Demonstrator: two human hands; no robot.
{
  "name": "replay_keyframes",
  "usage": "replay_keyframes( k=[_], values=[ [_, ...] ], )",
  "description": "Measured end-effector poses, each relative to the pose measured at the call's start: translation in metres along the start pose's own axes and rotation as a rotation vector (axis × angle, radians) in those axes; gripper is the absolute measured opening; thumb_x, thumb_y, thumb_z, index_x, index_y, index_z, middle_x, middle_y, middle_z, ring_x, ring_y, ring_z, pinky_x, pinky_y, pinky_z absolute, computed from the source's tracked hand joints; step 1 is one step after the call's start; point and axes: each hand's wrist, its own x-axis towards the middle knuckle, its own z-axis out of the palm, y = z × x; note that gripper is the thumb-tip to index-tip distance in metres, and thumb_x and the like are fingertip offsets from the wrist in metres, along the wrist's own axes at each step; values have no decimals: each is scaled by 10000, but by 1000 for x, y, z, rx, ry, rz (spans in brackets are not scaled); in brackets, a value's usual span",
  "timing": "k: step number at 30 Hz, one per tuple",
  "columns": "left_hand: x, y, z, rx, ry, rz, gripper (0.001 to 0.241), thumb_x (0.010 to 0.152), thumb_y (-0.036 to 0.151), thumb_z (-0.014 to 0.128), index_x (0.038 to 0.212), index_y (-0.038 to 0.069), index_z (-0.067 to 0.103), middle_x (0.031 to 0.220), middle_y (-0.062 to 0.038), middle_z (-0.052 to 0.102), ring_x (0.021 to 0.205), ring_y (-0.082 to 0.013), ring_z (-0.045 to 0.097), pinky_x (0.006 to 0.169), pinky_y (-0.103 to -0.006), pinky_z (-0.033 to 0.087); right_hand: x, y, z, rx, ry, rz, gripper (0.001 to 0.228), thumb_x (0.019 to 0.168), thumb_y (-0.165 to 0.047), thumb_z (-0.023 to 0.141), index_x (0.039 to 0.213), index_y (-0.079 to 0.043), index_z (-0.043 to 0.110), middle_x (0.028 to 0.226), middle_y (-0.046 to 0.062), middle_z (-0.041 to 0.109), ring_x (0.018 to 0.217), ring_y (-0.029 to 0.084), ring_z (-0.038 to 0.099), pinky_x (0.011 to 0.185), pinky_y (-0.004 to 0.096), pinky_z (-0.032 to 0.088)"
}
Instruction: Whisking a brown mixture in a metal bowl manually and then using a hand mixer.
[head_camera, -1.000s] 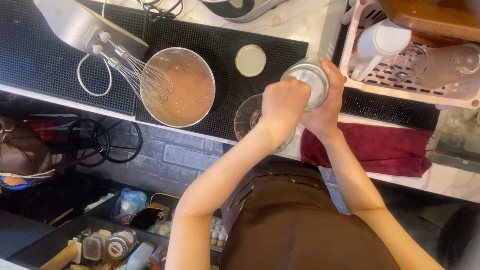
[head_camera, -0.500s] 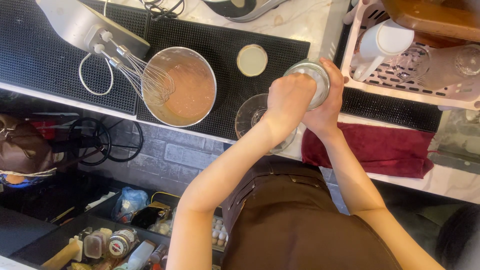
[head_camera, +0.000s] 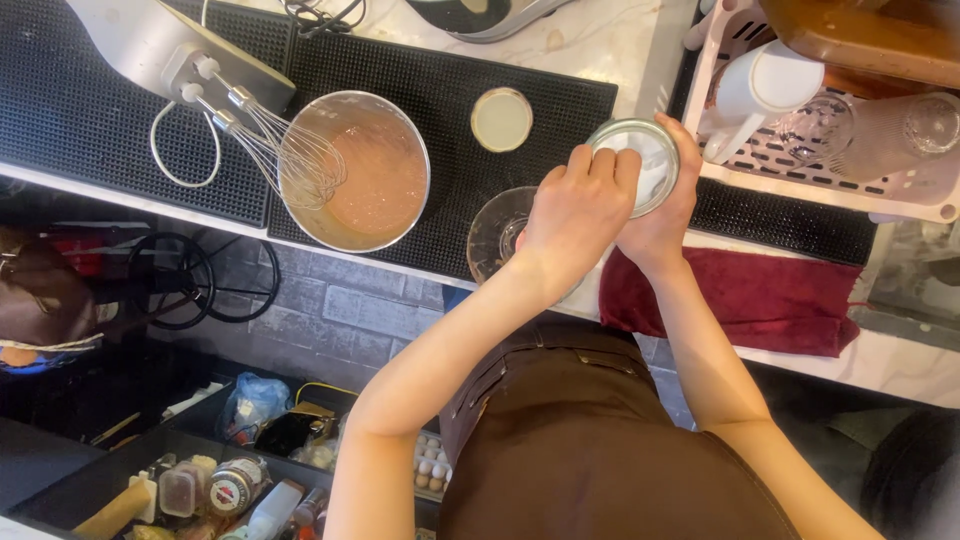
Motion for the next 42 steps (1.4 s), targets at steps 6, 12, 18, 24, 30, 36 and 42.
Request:
replay_keyframes(
  k=[6, 12, 18, 24, 30, 36, 42],
  values=[
    [-11, -2, 15, -82, -17, -24, 195, 711, 111, 716, 850, 100, 581, 798, -29, 613, 818, -181, 631, 640, -295, 538, 5, -9, -1, 9, -2, -48, 982, 817, -165, 987, 1546, -72, 336, 1522, 166, 488, 1399, 299, 535, 1215, 390, 430],
    [-17, -2, 19, -337, -83, -160, 187, 753, 59, 684, 939, 60, 659, 866, -76, 697, 871, -228, 686, 664, -335, 565, 5, -4, -1, 9, -10, -100, 997, 801, -157, 986, 1544, -70, 328, 1524, 180, 467, 1410, 313, 508, 1221, 397, 411],
    [-15, -7, 13, -507, -113, -335, 104, 935, 176, 670, 910, 78, 694, 831, -103, 723, 815, -296, 703, 686, -429, 558, 8, -6, 2, -34, -25, -101, 883, 909, -102, 926, 1573, -86, 344, 1547, 158, 486, 1448, 293, 517, 1251, 379, 422],
    [-18, -19, 1, -689, -208, -509, 147, 920, 256, 695, 923, 124, 758, 810, -91, 755, 766, -305, 731, 687, -438, 562, 11, -12, 3, -65, -28, -163, 986, 821, -145, 1004, 1549, -78, 342, 1517, 165, 464, 1424, 314, 508, 1227, 398, 417],
    [-27, -35, -11, -885, -219, -689, 163, 929, 265, 684, 969, 131, 769, 776, -38, 787, 729, -196, 779, 670, -341, 587, 14, -17, 8, -125, -55, -98, 1095, 694, -169, 1040, 1541, -59, 355, 1539, 181, 480, 1427, 323, 513, 1231, 415, 440],
    [-33, -41, -18, -1024, -135, -832, 157, 943, 200, 696, 1040, 96, 763, 789, -31, 791, 630, -116, 751, 604, -265, 574, 20, -1, 24, 147, -131, 47, 1054, 744, -102, 1000, 1565, -33, 343, 1440, 137, 513, 1333, 215, 574, 1162, 343, 496],
    [-25, -44, -36, -1147, -158, -1056, 176, 938, 187, 697, 1052, 75, 771, 783, -53, 793, 528, -138, 659, 504, -290, 503, 18, 31, 37, 286, -123, 162, 1036, 729, -97, 1003, 1529, -33, 348, 1453, 116, 547, 1374, 226, 576, 1210, 370, 491]
  ],
)
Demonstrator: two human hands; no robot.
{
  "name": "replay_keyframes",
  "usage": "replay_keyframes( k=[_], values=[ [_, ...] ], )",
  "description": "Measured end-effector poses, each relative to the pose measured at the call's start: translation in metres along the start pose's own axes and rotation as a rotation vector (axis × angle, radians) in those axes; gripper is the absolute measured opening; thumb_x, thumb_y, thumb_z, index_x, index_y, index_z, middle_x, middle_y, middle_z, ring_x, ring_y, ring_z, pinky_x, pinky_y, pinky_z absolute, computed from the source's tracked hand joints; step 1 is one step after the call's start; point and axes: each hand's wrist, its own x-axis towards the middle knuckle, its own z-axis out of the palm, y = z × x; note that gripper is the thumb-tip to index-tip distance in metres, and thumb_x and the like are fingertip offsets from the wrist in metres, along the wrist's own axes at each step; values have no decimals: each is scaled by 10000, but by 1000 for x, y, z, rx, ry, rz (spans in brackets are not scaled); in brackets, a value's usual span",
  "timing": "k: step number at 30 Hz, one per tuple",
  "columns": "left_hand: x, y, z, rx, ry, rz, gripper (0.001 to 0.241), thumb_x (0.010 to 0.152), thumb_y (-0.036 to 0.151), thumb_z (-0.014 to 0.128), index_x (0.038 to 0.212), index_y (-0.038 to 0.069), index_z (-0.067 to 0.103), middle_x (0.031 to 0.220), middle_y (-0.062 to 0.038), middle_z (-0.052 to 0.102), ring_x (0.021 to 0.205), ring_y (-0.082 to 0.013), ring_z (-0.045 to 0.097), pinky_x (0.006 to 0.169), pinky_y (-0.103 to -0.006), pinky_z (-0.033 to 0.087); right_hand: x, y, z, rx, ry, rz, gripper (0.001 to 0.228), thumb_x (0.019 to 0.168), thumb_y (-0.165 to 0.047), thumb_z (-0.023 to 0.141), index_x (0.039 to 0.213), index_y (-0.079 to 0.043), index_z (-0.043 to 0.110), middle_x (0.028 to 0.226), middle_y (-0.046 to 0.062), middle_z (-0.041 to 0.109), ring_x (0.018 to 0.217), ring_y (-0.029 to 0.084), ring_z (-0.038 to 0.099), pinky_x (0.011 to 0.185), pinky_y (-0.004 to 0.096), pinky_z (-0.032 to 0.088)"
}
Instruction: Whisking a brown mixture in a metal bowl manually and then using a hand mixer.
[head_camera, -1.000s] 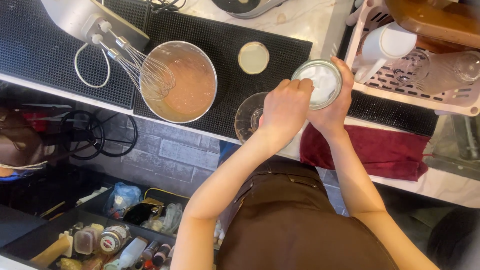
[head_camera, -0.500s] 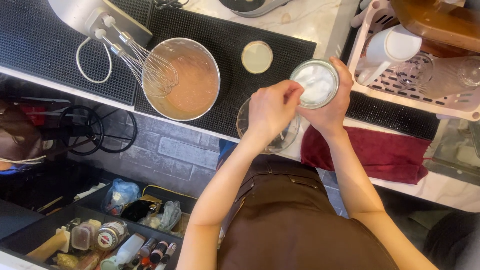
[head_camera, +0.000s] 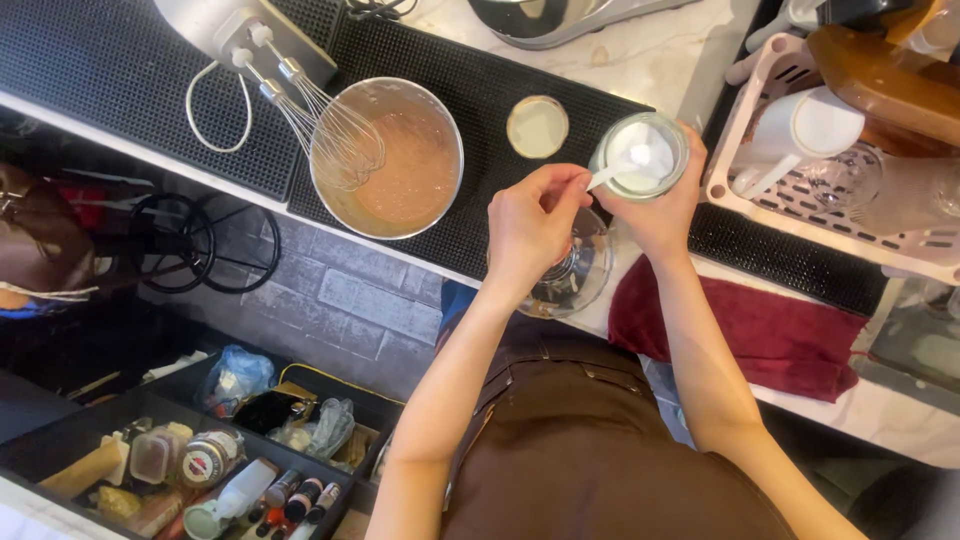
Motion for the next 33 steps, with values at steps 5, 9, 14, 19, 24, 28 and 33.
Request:
replay_keyframes(
  k=[5, 9, 14, 19, 24, 28, 33],
  values=[
    [19, -36, 19, 57, 109, 245, 157, 947, 202, 710, 1039, 87, 766, 798, -18, 794, 673, -80, 756, 645, -247, 567, 1, 34, 2, -3, 6, 37, 1042, 730, -126, 1008, 1517, -29, 332, 1432, 117, 546, 1360, 228, 583, 1196, 372, 495],
    [23, -36, 25, 116, 154, 309, 156, 950, 211, 715, 1031, 89, 770, 785, -21, 785, 668, -84, 743, 644, -244, 558, -1, 48, 7, -43, -20, 3, 1071, 731, -140, 1006, 1540, -22, 313, 1451, 136, 519, 1382, 245, 555, 1202, 382, 466],
    [10, -27, 18, 63, 139, 257, 164, 953, 203, 713, 1044, 79, 769, 795, -18, 793, 618, -70, 712, 615, -229, 543, -2, 52, 8, 11, -19, 62, 1152, 719, -239, 1052, 1558, -25, 293, 1490, 153, 504, 1410, 256, 552, 1229, 395, 474],
    [-20, -23, -14, -172, 138, 92, 167, 947, 143, 709, 1060, 31, 760, 762, -47, 768, 523, -64, 610, 485, -232, 460, -6, -16, -8, -119, -1, -113, 1225, 757, -185, 1012, 1640, -4, 182, 1664, 197, 308, 1570, 297, 322, 1316, 428, 261],
    [-53, -46, -66, -82, 283, 202, 149, 953, 110, 735, 1060, 11, 767, 761, -48, 776, 637, -32, 676, 574, -206, 516, -26, -70, 23, 123, 57, -115, 410, 1073, 32, 798, 1447, 28, 629, 1425, 106, 538, 1265, 201, 579, 1158, 328, 474],
    [-69, -72, -112, -67, 343, 195, 137, 960, 115, 728, 1046, 15, 765, 803, -33, 788, 699, -18, 697, 645, -198, 527, -24, -118, 76, 371, -309, 139, 373, 940, 126, 702, 1303, 40, 678, 1273, 94, 628, 1082, 148, 657, 997, 268, 559],
    [-72, -97, -165, -21, 401, 72, 139, 935, 126, 748, 1016, 19, 786, 769, -33, 790, 613, -17, 611, 552, -203, 445, -32, -127, 128, 290, -470, 268, 420, 887, 104, 749, 1295, 24, 688, 1126, 69, 650, 1001, 125, 663, 907, 263, 578]
  ],
)
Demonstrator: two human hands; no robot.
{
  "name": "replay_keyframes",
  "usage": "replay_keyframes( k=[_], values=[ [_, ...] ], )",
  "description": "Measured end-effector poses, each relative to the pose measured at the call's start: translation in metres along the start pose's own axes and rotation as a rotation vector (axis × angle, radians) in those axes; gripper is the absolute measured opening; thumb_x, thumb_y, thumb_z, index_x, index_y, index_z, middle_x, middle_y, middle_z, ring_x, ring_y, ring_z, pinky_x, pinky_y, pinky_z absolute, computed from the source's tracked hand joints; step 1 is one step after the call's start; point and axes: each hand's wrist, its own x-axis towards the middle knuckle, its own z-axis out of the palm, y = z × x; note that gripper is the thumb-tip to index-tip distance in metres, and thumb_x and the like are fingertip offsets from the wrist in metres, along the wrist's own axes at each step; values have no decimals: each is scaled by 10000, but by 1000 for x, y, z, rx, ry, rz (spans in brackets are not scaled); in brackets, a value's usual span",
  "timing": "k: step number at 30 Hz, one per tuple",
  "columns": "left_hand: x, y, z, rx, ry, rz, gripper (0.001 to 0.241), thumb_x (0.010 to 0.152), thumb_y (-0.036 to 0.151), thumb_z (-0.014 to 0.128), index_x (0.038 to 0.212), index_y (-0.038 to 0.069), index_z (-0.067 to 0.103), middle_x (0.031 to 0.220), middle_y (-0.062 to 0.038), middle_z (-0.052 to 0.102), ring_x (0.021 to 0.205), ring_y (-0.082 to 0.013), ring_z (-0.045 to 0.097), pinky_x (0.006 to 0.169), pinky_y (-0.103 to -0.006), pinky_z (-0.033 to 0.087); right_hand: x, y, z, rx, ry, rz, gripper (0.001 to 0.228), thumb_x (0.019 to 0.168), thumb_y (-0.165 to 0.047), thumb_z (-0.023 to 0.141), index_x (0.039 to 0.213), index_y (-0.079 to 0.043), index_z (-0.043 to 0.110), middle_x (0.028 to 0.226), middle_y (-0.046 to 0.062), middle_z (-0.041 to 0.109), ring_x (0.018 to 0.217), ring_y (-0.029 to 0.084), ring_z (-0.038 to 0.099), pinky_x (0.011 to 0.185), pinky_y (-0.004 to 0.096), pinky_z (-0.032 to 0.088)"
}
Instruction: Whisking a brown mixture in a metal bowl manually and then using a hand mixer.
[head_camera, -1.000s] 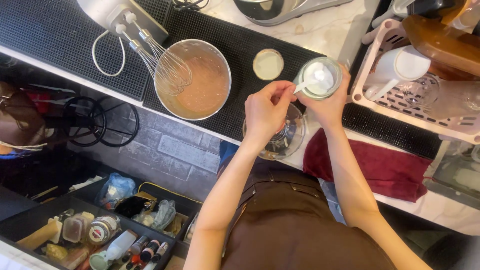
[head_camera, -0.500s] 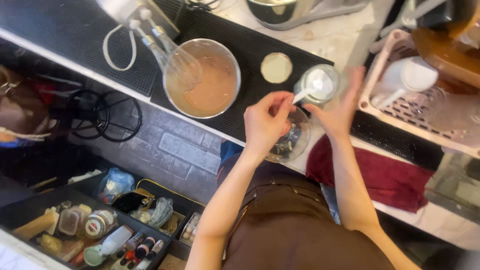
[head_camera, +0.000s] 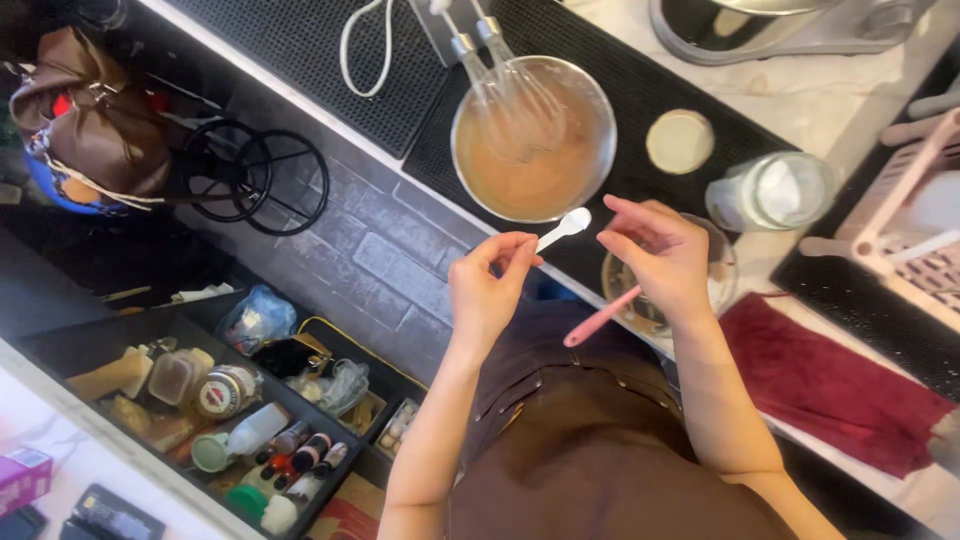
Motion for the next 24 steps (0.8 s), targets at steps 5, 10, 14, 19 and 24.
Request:
replay_keyframes(
  k=[5, 10, 14, 19, 24],
  values=[
    [26, -18, -40, -16, -67, 24, 145, 947, 136, 741, 1042, 34, 780, 758, -24, 780, 618, 2, 610, 561, -193, 452, 2, -5, 54, -180, 65, -13, 396, 869, 50, 795, 1255, -10, 727, 1035, 48, 678, 927, 99, 673, 856, 236, 576],
    [56, -33, -61, 47, -181, -17, 135, 937, 144, 744, 1022, 51, 792, 748, -17, 788, 581, -13, 589, 539, -213, 436, 4, 20, 90, -363, 239, -11, 419, 859, 23, 832, 1263, -38, 738, 1004, 47, 692, 881, 98, 679, 813, 236, 571],
    [77, -41, -73, 60, -287, 3, 136, 940, 154, 739, 1025, 60, 788, 755, -8, 788, 598, -11, 641, 567, -212, 488, 8, 22, 115, -392, 313, -96, 407, 864, 23, 828, 1256, -40, 740, 1074, 70, 685, 922, 115, 675, 829, 237, 566],
    [92, -52, -77, 67, -383, 47, 142, 945, 162, 739, 1033, 61, 784, 762, -23, 790, 612, -26, 652, 583, -218, 495, 10, 33, 128, -429, 421, -107, 401, 859, 6, 845, 1244, -43, 745, 1029, 59, 691, 906, 113, 677, 818, 231, 564],
    [108, -50, -78, 62, -471, 102, 144, 945, 164, 742, 1035, 58, 778, 775, -34, 791, 637, -46, 679, 604, -223, 515, 12, 44, 134, -411, 505, -59, 354, 866, -12, 851, 1209, -48, 771, 976, 46, 690, 862, 102, 653, 776, 218, 535]
  ],
)
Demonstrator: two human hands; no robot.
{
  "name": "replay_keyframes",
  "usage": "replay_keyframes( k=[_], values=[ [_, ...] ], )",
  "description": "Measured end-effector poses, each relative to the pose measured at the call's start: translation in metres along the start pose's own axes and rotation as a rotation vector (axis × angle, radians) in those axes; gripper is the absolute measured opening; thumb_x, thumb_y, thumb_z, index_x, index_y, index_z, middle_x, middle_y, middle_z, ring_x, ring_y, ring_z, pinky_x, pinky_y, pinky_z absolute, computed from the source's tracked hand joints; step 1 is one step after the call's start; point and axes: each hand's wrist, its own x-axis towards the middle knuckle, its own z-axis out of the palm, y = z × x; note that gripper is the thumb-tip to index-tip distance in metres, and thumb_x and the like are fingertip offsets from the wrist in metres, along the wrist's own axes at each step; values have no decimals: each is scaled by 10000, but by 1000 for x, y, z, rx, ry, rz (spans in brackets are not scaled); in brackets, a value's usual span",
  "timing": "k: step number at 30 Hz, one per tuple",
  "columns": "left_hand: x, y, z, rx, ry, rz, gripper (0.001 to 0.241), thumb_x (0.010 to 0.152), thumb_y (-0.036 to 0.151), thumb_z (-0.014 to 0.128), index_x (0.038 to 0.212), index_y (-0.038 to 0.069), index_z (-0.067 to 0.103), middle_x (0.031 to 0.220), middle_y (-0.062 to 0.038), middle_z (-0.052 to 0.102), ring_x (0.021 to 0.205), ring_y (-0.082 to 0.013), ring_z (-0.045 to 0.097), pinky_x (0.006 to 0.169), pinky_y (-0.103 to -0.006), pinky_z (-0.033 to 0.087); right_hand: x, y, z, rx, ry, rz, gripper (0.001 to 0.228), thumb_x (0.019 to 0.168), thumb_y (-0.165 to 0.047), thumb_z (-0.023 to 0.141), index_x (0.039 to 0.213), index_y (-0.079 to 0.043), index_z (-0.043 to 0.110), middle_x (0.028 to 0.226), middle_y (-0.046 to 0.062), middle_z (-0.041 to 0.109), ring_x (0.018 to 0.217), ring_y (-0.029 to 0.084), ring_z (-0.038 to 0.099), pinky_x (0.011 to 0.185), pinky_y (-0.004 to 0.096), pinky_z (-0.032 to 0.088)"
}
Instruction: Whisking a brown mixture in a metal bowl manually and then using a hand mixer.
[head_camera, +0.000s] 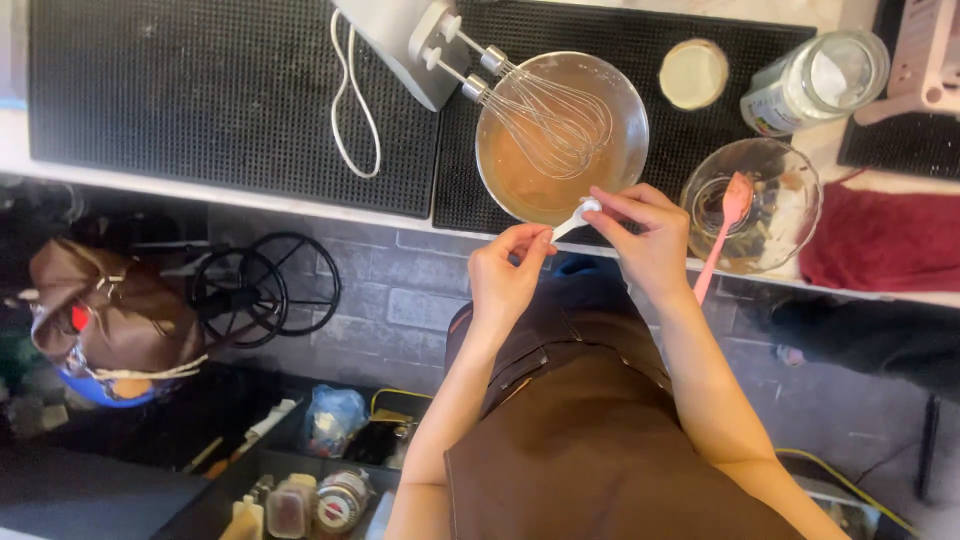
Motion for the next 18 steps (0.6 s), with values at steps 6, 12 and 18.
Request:
replay_keyframes(
  k=[6, 12, 18],
  values=[
    [8, 4, -9, -1, -24, 45, 142, 948, 164, 737, 1033, 59, 779, 772, -40, 786, 687, -74, 730, 653, -230, 554, -1, -1, 8, -34, 12, 19, 298, 883, -14, 848, 1173, -44, 789, 955, 39, 694, 860, 94, 633, 744, 205, 485],
    [15, 5, -13, 11, -46, 93, 121, 955, 147, 723, 1031, 67, 775, 814, -44, 795, 742, -87, 766, 655, -229, 549, 0, 1, 16, 73, 41, 92, 287, 892, -20, 831, 1174, -42, 782, 979, 12, 677, 863, 59, 623, 739, 184, 495],
    [19, 7, -16, 38, -55, 52, 130, 944, 133, 726, 1034, 57, 781, 812, -51, 797, 672, -92, 716, 589, -234, 513, 3, 9, 21, 97, 57, 118, 300, 877, -8, 839, 1169, -39, 781, 982, 13, 679, 851, 60, 618, 728, 180, 488]
  ],
)
